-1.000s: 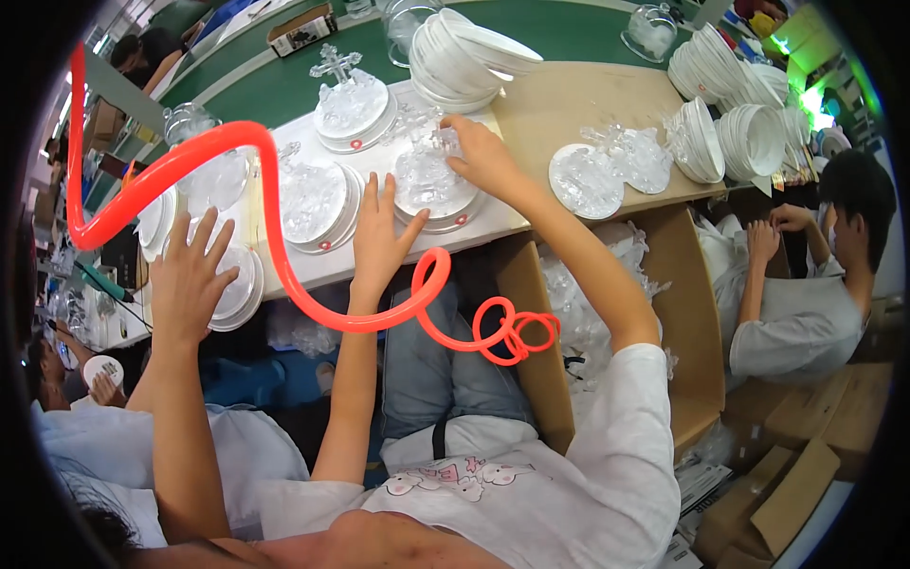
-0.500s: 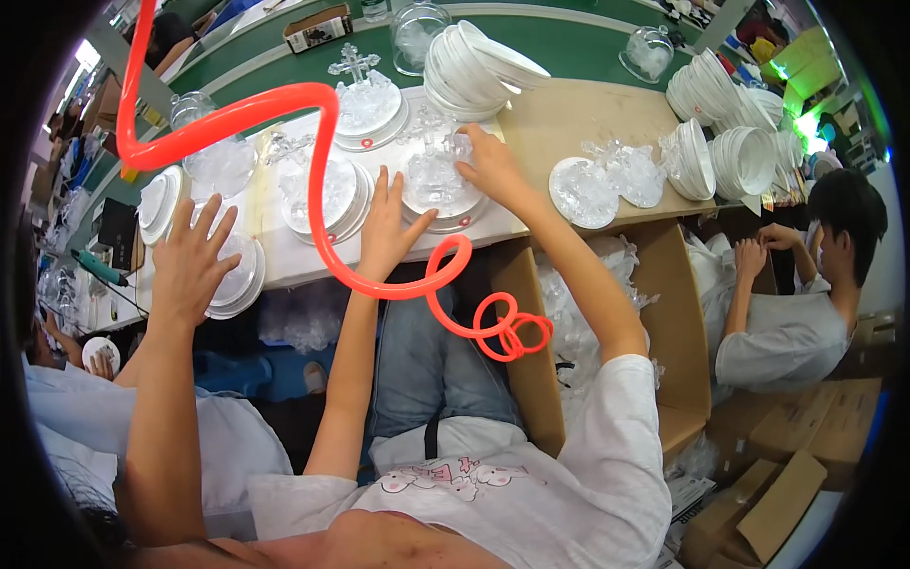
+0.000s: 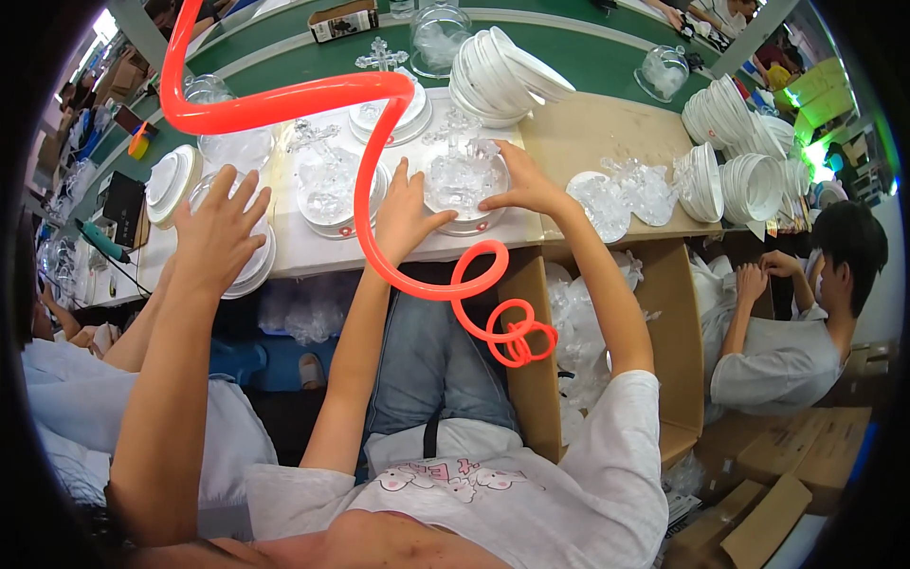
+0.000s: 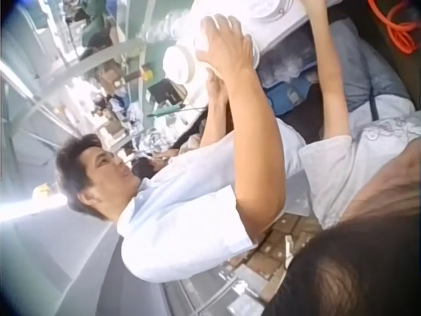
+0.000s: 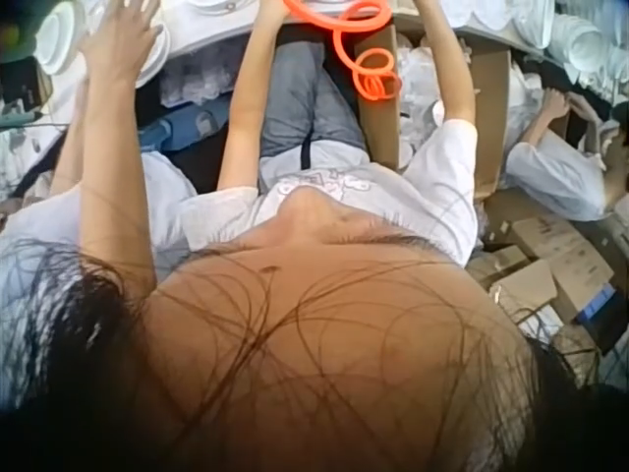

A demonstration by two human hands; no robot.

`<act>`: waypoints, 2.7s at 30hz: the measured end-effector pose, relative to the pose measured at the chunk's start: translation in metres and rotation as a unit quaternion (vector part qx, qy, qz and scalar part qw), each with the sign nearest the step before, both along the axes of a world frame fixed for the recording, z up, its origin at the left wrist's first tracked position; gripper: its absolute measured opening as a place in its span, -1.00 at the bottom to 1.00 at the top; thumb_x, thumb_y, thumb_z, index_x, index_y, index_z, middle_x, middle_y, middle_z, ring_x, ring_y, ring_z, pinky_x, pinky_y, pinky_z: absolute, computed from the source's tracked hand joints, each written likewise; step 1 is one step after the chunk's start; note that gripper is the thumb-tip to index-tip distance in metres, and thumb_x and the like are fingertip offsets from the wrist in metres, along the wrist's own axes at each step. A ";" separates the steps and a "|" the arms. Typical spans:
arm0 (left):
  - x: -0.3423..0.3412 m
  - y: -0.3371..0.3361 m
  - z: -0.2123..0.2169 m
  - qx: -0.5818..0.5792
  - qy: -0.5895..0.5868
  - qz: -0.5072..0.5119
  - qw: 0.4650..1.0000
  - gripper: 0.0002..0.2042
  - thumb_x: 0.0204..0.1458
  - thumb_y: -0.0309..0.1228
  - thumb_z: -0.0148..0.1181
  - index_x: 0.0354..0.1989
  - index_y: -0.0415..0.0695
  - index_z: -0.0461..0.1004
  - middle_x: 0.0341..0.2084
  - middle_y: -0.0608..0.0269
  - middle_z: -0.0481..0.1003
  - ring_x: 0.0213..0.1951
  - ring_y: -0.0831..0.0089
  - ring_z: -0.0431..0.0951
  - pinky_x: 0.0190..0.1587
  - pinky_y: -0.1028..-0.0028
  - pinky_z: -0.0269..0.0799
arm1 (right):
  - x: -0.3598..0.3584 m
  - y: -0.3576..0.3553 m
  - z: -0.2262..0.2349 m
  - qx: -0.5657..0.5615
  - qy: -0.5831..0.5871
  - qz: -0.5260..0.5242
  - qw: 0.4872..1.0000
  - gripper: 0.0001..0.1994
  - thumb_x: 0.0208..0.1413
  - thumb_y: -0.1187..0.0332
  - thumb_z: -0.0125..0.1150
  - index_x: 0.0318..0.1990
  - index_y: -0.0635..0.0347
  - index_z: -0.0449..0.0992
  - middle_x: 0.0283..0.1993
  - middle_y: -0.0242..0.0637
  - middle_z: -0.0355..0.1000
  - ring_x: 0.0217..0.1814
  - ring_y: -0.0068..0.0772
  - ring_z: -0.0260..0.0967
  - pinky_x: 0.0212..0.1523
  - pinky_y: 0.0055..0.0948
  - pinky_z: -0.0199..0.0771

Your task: Assembling decorative glass dome lights by placing internal components on bases and covering them with glass lids on a factory assembly line.

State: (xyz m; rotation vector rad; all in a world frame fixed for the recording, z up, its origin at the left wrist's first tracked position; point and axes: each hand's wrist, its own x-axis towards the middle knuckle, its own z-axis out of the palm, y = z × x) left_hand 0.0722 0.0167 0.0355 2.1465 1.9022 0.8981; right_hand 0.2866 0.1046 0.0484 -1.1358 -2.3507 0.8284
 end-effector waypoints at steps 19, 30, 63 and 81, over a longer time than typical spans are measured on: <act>-0.011 -0.007 -0.007 -0.030 -0.149 -0.064 0.986 -0.24 -0.26 -0.24 0.34 0.11 -0.35 0.14 0.09 -0.31 0.17 0.15 -0.11 0.18 0.12 0.19 0.19 | -0.004 -0.040 -0.016 -0.004 0.048 -0.045 0.998 0.15 -0.52 0.11 0.55 0.29 0.22 -0.08 0.25 0.07 0.07 0.30 0.05 0.02 0.25 -0.19 0.04; 0.004 -0.023 -0.015 0.031 -0.195 0.004 0.980 -0.31 -0.04 -0.40 0.18 0.22 -0.36 -0.02 0.17 -0.25 0.10 0.21 -0.04 0.12 0.20 0.25 0.10 | -0.013 -0.044 -0.030 0.048 -0.014 -0.074 0.996 0.13 -0.44 -0.05 0.46 0.32 0.06 -0.13 0.34 -0.01 -0.08 0.41 0.13 -0.28 0.30 0.19 -0.34; -0.009 -0.130 -0.058 0.101 -0.218 0.065 0.969 -0.72 -0.09 -0.66 0.04 -0.14 -0.33 0.40 -0.17 -0.03 0.38 -0.08 0.09 0.39 -0.05 0.33 0.30 | 0.053 0.052 0.091 0.200 0.202 -0.207 0.936 -0.59 -0.10 0.24 0.24 -0.15 0.29 0.29 -0.27 0.04 0.38 -0.24 0.01 0.37 -0.23 -0.28 0.35; -0.084 -0.054 -0.044 0.038 -0.088 0.318 0.943 0.32 -0.57 0.00 0.48 0.31 -0.19 -0.40 0.28 -0.15 -0.14 0.32 0.09 -0.11 0.23 -0.16 -0.35 | 0.019 -0.050 0.003 0.231 0.101 -0.173 0.952 -0.68 -0.13 0.36 0.25 -0.22 0.23 0.31 -0.33 -0.08 0.35 -0.32 0.05 0.35 -0.37 -0.19 0.36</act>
